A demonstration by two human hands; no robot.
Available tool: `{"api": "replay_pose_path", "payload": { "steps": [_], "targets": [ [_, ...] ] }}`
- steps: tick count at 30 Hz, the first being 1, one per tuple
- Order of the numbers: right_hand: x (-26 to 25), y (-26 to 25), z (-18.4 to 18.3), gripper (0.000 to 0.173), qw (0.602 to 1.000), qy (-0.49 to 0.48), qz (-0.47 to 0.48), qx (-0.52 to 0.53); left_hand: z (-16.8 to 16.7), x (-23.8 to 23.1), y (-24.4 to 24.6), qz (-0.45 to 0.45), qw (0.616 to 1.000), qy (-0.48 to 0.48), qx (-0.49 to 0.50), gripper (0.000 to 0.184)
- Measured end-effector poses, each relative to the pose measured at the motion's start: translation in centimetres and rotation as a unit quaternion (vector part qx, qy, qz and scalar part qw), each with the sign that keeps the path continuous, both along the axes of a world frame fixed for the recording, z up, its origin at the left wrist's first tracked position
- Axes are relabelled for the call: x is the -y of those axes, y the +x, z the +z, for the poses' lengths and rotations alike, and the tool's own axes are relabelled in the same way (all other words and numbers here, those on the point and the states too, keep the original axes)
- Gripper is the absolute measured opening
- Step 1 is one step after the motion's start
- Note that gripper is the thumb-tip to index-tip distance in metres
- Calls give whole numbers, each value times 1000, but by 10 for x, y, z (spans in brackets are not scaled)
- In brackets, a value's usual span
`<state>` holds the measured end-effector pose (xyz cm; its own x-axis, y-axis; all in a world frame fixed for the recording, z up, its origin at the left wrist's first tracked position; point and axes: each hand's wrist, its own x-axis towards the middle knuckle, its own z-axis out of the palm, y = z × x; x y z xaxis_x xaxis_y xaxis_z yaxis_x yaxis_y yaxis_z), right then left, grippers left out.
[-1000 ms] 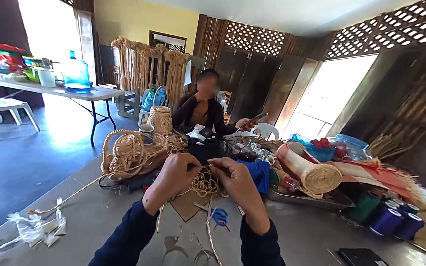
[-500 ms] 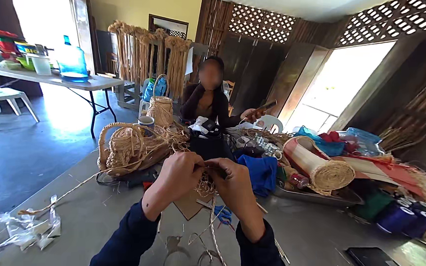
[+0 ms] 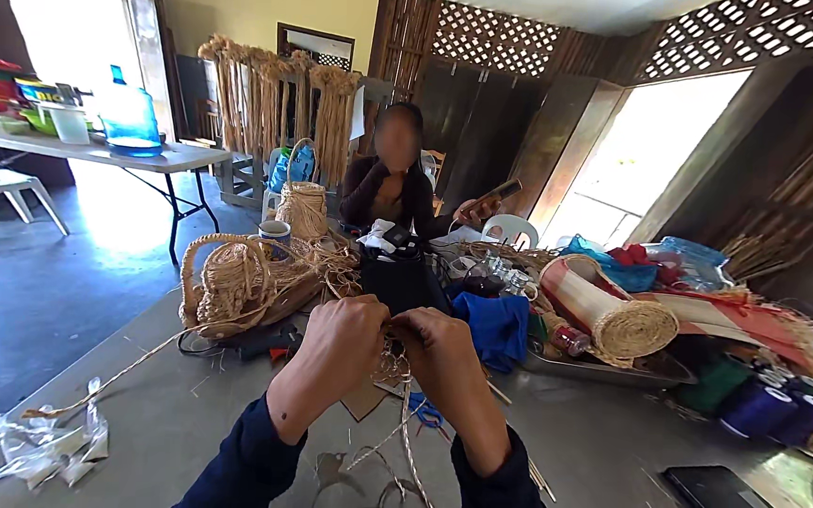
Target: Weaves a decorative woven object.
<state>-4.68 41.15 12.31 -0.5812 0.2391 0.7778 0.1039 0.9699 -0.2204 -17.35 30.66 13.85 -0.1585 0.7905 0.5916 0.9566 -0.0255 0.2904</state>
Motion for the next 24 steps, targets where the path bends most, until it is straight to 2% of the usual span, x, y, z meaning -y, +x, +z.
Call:
{"api": "replay_pose_path", "payload": {
  "steps": [11,15,18,21,24],
  "targets": [
    [-3,7,3,8,999,12,-10,52,-6,-3,2,-21,999,6,-39,10],
    [-5,11,7,10,998,-19,-7,62,-5,-4,-10,-61,997,9,52,18],
    [-10,11,7,11,996,-57,-5,69,-2,0,-21,-46,990,10,130,25],
    [-13,9,8,10,994,-84,-10,74,0,4,-29,-27,985,31,166,25],
    [-17,7,7,11,990,-117,-1,77,3,5,-29,-25,983,11,180,21]
  ]
}}
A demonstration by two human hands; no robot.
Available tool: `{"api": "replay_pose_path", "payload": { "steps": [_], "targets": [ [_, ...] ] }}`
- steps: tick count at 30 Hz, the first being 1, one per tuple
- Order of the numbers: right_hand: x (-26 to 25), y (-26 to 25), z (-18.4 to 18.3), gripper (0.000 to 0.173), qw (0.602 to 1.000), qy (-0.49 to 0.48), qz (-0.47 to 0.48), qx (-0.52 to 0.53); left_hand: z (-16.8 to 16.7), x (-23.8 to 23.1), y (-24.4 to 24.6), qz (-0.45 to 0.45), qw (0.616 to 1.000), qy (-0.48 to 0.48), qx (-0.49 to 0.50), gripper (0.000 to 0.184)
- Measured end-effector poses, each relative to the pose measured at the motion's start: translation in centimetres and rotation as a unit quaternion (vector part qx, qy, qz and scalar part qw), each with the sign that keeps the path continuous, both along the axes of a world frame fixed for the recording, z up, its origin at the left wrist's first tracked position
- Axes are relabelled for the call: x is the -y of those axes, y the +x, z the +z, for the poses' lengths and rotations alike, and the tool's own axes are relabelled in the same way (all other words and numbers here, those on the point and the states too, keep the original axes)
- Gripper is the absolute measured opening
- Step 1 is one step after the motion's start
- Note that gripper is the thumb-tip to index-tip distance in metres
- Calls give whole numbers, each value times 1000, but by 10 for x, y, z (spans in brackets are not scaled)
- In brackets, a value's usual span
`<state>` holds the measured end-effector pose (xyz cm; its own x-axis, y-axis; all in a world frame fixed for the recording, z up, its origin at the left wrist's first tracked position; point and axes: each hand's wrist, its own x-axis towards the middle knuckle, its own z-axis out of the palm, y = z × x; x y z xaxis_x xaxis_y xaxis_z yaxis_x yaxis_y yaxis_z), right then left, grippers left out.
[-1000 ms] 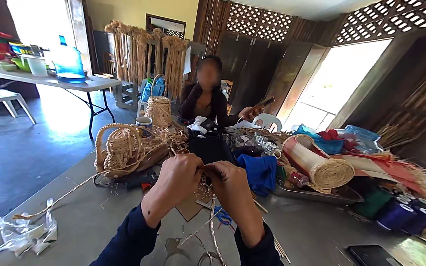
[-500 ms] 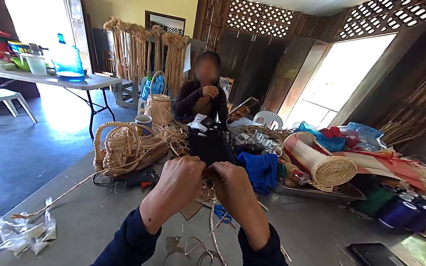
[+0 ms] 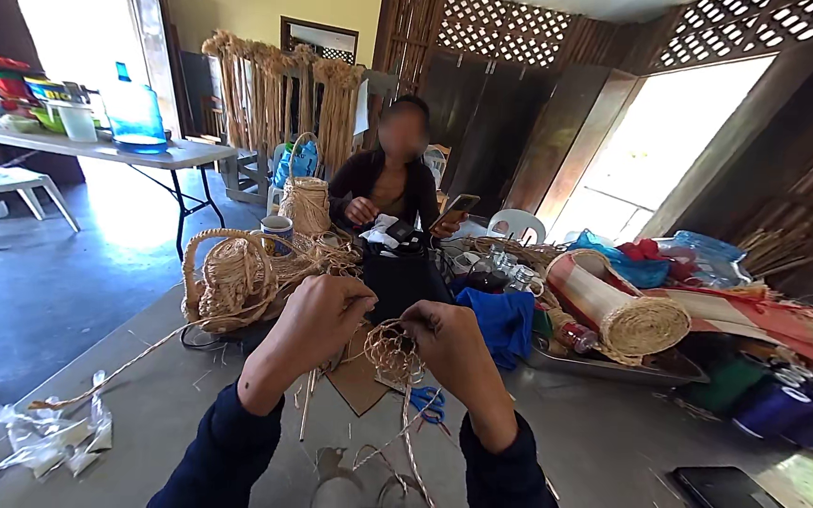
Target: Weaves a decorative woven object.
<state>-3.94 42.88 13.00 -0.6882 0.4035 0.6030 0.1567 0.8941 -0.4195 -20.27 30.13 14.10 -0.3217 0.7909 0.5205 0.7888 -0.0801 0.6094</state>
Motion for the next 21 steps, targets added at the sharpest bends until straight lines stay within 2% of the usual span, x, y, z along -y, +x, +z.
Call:
{"api": "replay_pose_path", "payload": {
  "steps": [6,9,17,21],
  "targets": [
    [-3,1,4,13,998,-60,-6,11,4,-3,3,-6,995,-97,12,20],
    [-3,3,4,13,998,-65,-7,8,6,-3,4,-7,993,-114,13,19],
    [2,2,6,13,998,-62,-5,23,-6,-13,12,-41,998,-43,-8,20],
    [4,1,4,13,999,-48,-3,14,-14,-20,21,-9,998,12,-68,14]
  ]
}}
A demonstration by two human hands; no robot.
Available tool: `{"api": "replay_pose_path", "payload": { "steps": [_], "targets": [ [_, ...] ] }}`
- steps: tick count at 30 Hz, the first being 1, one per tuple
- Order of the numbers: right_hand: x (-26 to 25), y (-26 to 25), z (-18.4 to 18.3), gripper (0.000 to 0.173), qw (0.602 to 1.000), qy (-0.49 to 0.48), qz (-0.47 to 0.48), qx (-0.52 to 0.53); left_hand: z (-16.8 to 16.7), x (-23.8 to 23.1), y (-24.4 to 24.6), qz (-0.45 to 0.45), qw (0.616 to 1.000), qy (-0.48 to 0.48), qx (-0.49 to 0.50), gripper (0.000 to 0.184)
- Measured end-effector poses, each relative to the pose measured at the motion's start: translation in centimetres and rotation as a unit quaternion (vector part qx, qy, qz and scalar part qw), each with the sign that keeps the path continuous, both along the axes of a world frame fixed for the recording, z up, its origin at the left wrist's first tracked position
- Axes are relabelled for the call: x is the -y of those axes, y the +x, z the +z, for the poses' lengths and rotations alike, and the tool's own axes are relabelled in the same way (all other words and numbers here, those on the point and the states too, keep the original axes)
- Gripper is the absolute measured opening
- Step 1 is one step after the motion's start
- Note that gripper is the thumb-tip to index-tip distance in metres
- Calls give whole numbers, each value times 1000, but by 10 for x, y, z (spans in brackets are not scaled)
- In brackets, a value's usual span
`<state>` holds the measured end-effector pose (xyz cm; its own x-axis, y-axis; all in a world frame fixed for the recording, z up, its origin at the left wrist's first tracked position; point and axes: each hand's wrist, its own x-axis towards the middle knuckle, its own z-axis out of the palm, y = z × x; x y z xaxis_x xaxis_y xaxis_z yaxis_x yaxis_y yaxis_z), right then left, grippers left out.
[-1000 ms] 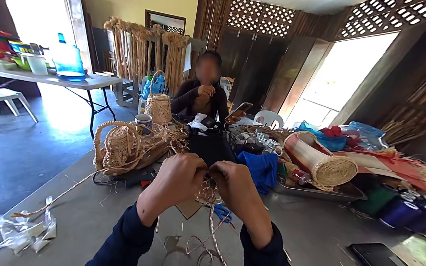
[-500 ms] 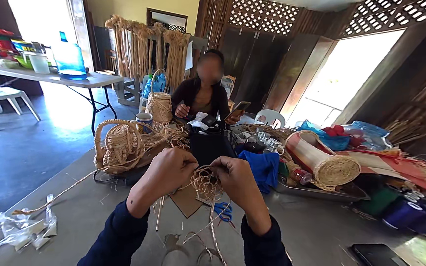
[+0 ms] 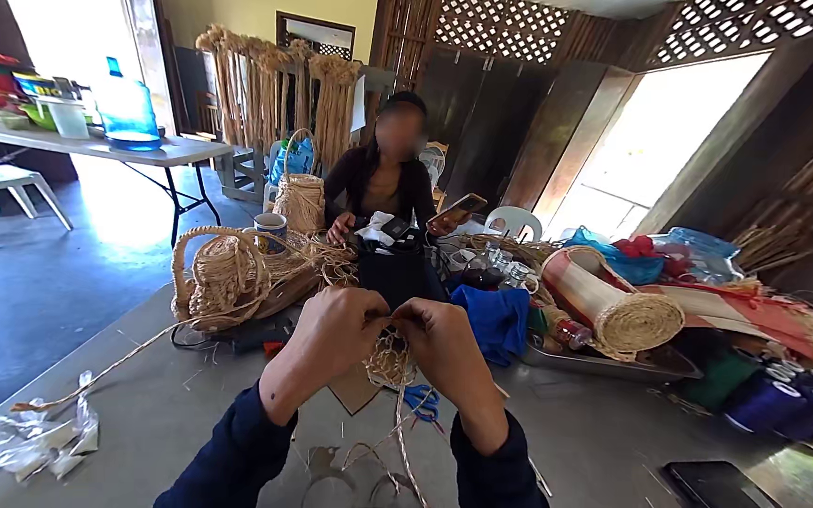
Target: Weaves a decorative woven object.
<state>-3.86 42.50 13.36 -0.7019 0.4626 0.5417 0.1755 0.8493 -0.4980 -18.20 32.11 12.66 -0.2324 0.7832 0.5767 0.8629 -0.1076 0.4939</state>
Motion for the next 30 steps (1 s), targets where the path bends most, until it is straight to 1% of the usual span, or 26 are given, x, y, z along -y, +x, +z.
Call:
{"api": "replay_pose_path", "payload": {
  "steps": [2,5,10,13,16,20,25,30],
  "targets": [
    [1,-1,-1,13,1000,5,-5,5,-5,-3,3,22,998,30,-59,15],
    [1,-2,-2,14,1000,9,-12,9,-6,-3,7,36,993,26,-107,15],
    [5,-2,0,13,1000,2,-20,23,-6,-3,8,43,990,19,-136,14],
    [7,-3,1,14,999,0,-15,34,-6,-3,5,29,989,18,-147,12],
    [5,-2,3,14,999,-29,1,37,-5,-2,-3,0,993,3,-118,13],
    [-1,1,6,12,996,-85,29,25,-1,-1,-12,-30,999,-38,-22,17],
    [-7,4,4,9,996,-81,38,-2,4,-1,-13,-44,994,-76,57,13],
    [-5,2,2,9,996,-78,36,-24,5,0,-15,-53,991,-77,99,9]
  ]
}}
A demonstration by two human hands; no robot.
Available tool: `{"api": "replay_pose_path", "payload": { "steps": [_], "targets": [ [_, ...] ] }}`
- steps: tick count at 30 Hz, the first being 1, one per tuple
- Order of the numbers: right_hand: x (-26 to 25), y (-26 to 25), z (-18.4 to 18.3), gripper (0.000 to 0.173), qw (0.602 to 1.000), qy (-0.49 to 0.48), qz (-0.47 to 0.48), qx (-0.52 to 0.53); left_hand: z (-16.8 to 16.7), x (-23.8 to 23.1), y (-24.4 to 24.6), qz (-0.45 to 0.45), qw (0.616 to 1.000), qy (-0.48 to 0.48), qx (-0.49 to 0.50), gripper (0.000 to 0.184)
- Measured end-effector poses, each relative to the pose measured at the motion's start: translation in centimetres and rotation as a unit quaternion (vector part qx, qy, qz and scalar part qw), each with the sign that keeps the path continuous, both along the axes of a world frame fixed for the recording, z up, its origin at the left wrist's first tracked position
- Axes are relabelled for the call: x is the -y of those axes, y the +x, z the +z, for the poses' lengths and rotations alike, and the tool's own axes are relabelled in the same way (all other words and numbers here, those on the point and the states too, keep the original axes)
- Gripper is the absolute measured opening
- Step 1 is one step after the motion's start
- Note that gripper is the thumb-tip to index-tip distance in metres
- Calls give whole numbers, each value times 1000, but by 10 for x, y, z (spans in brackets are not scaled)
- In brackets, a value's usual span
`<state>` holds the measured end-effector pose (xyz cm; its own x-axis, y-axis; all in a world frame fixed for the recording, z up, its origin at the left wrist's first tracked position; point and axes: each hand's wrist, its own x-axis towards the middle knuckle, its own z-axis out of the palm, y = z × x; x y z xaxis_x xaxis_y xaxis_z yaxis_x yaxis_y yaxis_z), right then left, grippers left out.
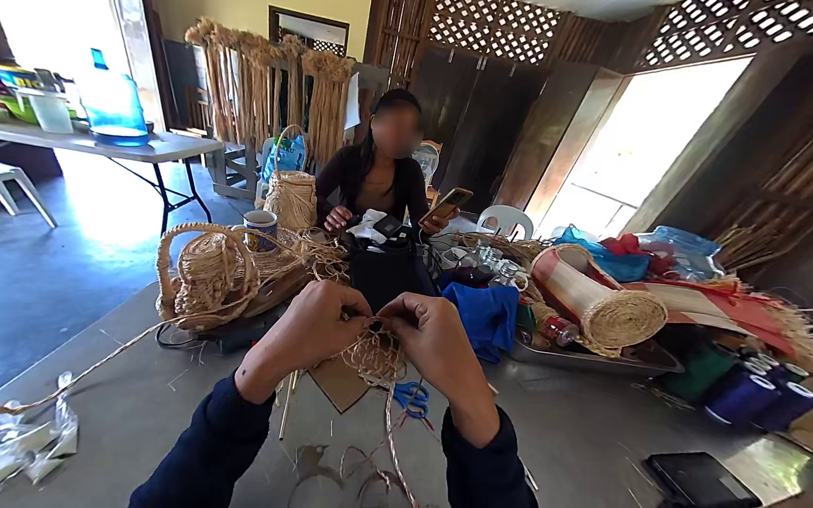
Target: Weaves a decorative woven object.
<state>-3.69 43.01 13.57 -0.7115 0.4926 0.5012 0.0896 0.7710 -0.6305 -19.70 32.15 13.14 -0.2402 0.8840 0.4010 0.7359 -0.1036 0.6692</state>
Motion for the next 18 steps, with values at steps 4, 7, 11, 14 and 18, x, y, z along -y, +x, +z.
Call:
{"api": "replay_pose_path", "payload": {
  "steps": [4,7,11,14,18],
  "targets": [
    [-1,0,0,8,1000,-1,1,-7,0,0,-1,-9,1000,10,20,9],
    [-1,0,1,8,1000,0,2,-5,0,0,1,-8,1000,8,14,9],
    [-2,-2,-1,8,1000,-9,13,-27,-1,1,-1,-9,1000,19,-1,11],
    [-6,0,-3,22,998,-15,38,-40,-4,0,-7,7,999,48,-11,12],
    [-8,4,2,55,997,-65,29,23,-3,-1,-15,51,997,60,-6,12]
  ]
}}
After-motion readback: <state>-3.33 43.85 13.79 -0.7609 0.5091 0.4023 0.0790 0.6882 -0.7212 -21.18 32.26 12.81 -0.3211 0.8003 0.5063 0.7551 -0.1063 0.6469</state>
